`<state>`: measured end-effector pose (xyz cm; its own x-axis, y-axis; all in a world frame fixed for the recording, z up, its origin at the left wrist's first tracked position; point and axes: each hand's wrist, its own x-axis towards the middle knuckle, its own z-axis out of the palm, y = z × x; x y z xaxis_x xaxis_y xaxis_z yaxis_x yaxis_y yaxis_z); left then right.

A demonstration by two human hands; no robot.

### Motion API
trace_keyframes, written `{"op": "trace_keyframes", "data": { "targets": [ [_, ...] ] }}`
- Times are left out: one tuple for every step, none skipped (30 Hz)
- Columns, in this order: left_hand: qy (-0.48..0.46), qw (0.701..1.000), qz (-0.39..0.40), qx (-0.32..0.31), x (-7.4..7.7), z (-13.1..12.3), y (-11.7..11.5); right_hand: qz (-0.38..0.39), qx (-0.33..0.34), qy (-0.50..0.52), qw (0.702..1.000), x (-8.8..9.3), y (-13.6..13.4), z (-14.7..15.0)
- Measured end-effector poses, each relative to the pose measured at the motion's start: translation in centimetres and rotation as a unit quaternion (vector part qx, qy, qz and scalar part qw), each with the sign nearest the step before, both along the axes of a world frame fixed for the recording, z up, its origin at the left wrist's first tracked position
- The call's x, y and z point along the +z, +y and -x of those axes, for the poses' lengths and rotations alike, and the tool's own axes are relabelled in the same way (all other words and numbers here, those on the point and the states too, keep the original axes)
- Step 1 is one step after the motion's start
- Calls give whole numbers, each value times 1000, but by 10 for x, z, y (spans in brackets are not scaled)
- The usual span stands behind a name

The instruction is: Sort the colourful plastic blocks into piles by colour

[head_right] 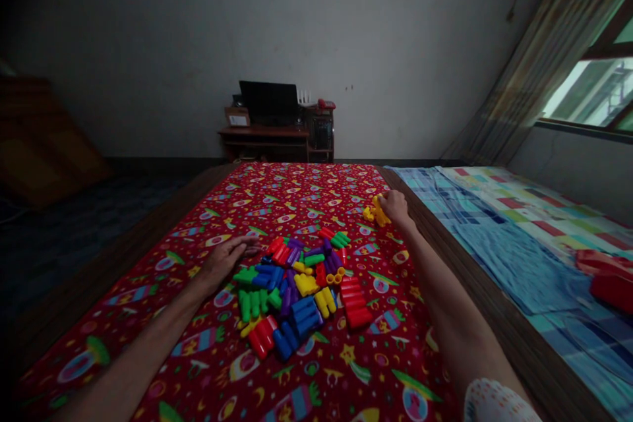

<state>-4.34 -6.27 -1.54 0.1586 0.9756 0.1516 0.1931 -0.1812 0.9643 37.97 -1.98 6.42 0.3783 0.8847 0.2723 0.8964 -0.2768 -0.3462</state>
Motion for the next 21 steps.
{"op": "trace_keyframes", "data": {
  "targets": [
    [-1, 1000, -1, 0, -1, 0, 1, 18, -26, -1, 999, -2, 1, -6],
    [-3, 1000, -1, 0, -1, 0, 1, 36, -48, 0, 998, -4, 1, -10],
    [-4, 1000, 0, 0, -2, 0, 1, 52, -65, 1, 997, -6, 1, -14],
    [-5, 1000, 2, 0, -2, 0, 1, 64, -75, 2, 995, -8, 1, -16],
    [-5, 1000, 5, 0, -1, 0, 1, 72, -79, 0, 994, -10, 0, -18],
    [-6, 1000, 8, 0, -1, 0, 1, 77, -80, -3, 994, -12, 0, -19],
    [-7, 1000, 10, 0, -1, 0, 1, 76, -79, -7, 994, -13, -1, -20],
    [-10, 1000, 12, -1, -1, 0, 1, 71, -76, -11, 995, -13, -3, -20],
    [-14, 1000, 15, -1, -1, -1, 1, 62, -71, -16, 995, -12, -4, -20],
    [-20, 1000, 16, -1, -1, -1, 1, 48, -63, -20, 997, -10, -6, -17],
    [-25, 1000, 18, -3, -1, -1, 1, 29, -49, -20, 998, -7, -10, -14],
    [-29, 999, 18, -4, -1, -1, 2, 9, -26, -18, 999, -4, -14, -7],
    [-30, 999, 18, -6, -1, -1, 2, -6, 9, -9, 1000, 0, -20, 1],
    [-31, 999, 18, -7, -2, -1, 2, -13, 60, 6, 998, 4, -27, 12],
    [-30, 999, 16, -9, -2, -1, 2, -9, 126, 27, 992, 7, -37, 26],
    [-27, 999, 15, -9, -2, 0, 2, 5, 204, 52, 978, 10, -47, 41],
    [-23, 1000, 13, -9, -3, 0, 1, 26, 294, 78, 952, 12, -59, 57],
    [-18, 1000, 9, -7, -3, 1, 1, 47, 376, 96, 921, 13, -71, 74],
    [-13, 1000, 5, -5, -3, 1, 1, 58, 440, 107, 890, 13, -82, 90],
    [-8, 1000, 1, -4, -3, 1, 1, 62, 486, 100, 866, 11, -92, 105],
    [-4, 1000, -2, -3, -3, 1, 1, 58, 522, 73, 848, 9, -99, 118]
  ]
}}
